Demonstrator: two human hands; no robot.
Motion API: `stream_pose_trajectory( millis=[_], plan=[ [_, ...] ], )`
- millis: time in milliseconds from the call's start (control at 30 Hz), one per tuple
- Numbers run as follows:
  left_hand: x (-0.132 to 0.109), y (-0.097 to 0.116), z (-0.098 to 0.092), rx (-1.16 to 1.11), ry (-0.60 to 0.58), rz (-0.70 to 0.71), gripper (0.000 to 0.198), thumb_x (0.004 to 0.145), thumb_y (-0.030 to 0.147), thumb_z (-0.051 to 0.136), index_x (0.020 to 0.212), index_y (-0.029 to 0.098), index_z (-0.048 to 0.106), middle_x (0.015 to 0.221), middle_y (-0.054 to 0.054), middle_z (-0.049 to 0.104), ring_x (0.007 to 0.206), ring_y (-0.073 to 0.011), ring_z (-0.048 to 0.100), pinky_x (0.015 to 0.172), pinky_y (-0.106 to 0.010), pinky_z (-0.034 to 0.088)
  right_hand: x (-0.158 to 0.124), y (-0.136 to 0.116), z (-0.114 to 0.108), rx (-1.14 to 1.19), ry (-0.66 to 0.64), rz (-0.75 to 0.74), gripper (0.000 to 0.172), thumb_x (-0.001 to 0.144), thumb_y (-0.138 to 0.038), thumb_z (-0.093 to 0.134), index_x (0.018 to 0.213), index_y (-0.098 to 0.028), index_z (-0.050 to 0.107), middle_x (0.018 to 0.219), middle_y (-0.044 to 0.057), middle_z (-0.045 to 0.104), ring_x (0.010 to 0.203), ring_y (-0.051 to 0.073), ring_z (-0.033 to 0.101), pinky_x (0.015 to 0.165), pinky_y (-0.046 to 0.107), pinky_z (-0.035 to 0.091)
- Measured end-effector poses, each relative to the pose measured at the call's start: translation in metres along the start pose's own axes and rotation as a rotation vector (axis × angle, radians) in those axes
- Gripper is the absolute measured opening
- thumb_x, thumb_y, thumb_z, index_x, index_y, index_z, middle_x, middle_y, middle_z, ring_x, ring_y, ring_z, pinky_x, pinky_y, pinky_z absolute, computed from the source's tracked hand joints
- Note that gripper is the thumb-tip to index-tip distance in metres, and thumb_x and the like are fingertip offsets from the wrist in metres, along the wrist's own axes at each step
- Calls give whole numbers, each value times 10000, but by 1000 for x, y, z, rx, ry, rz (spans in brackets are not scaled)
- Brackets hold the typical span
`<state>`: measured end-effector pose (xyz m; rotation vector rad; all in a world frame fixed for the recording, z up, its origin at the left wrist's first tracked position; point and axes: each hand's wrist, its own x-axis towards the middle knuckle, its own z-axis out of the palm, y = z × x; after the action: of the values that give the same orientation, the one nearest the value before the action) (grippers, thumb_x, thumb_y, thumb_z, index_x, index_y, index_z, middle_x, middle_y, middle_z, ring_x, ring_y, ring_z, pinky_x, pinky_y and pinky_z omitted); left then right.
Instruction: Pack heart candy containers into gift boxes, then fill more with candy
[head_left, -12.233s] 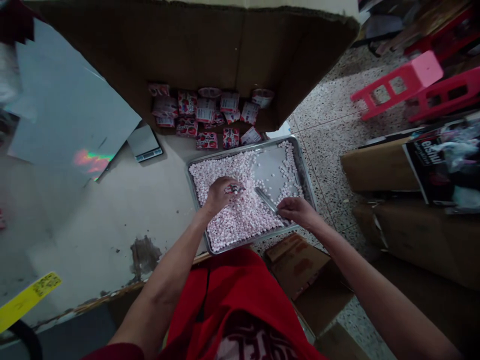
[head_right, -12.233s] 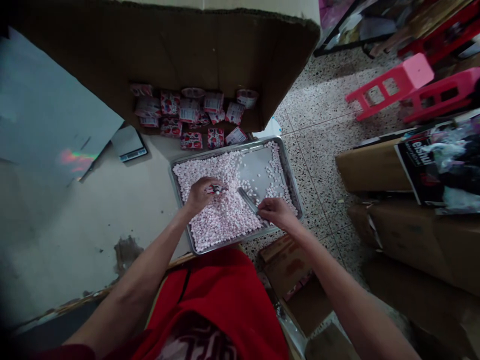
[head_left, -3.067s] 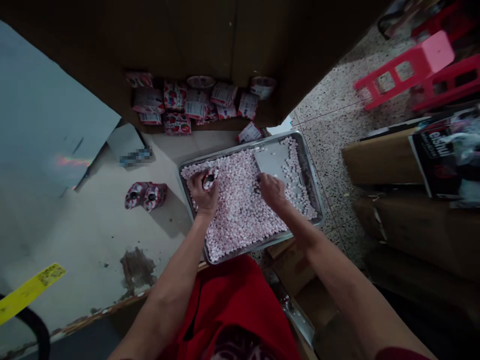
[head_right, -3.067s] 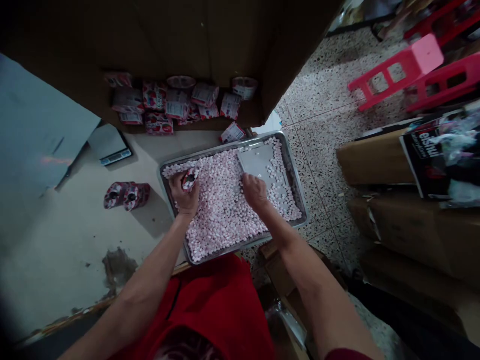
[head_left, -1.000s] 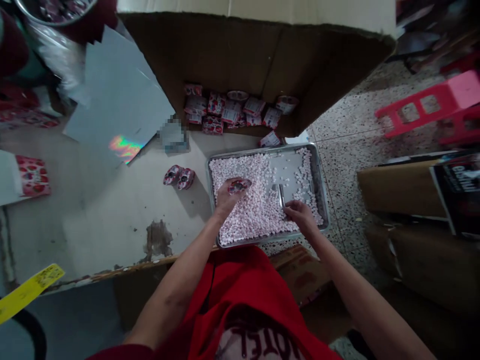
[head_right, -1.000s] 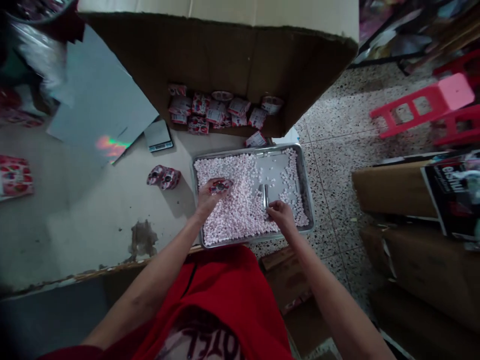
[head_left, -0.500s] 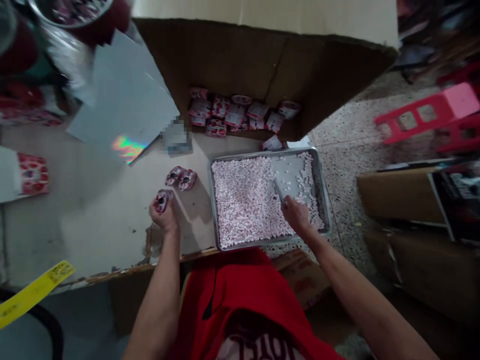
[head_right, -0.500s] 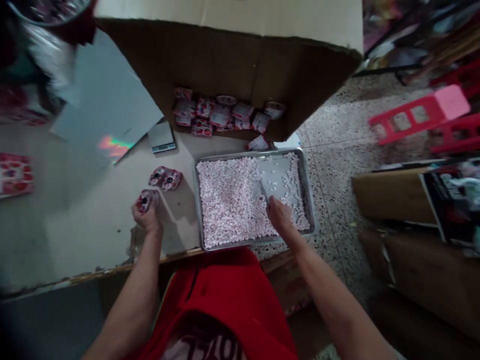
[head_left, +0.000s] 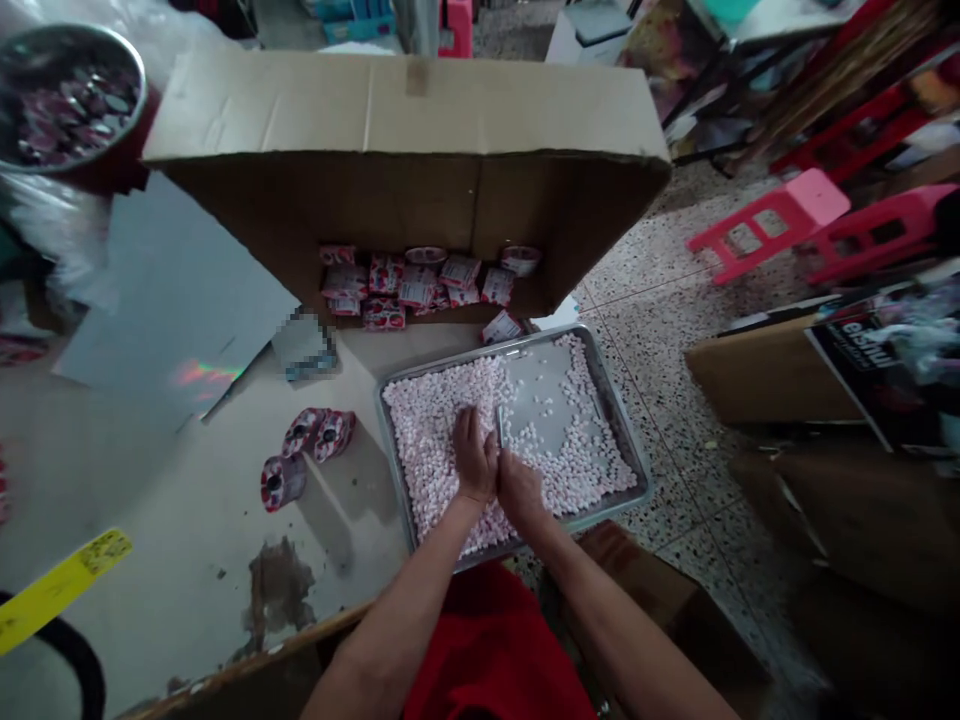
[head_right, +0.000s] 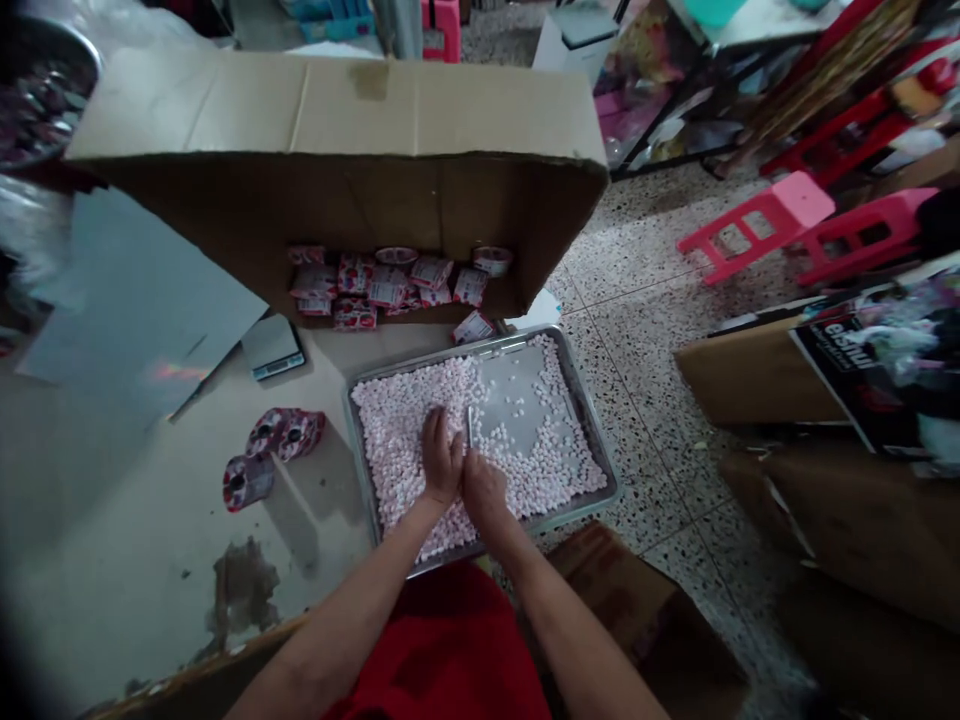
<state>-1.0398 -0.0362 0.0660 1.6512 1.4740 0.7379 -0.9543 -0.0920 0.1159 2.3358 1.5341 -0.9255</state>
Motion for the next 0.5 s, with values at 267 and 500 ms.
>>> stream_pose_trajectory(
  millis=[267, 500],
  plan=[
    [84, 57, -36, 169, -83, 141, 286, 952, 274, 576, 1205, 280, 709, 1253, -99, 729, 1250, -308, 657, 1133, -505, 489, 3, 19, 7, 565, 106, -22, 106, 876, -221, 504, 918, -236, 600, 783, 22, 704, 712, 199, 643, 628, 258, 335],
    [262, 72, 30, 266, -142, -172, 596, 495, 475, 997, 891, 197, 649, 1038, -194, 744, 1168, -428, 669, 1005, -526, 494, -18, 42, -2, 841, 132, -62, 8, 816, -263, 498, 816, -260, 491, 656, -24, 541, 614, 185, 532, 602, 271, 312]
  ],
)
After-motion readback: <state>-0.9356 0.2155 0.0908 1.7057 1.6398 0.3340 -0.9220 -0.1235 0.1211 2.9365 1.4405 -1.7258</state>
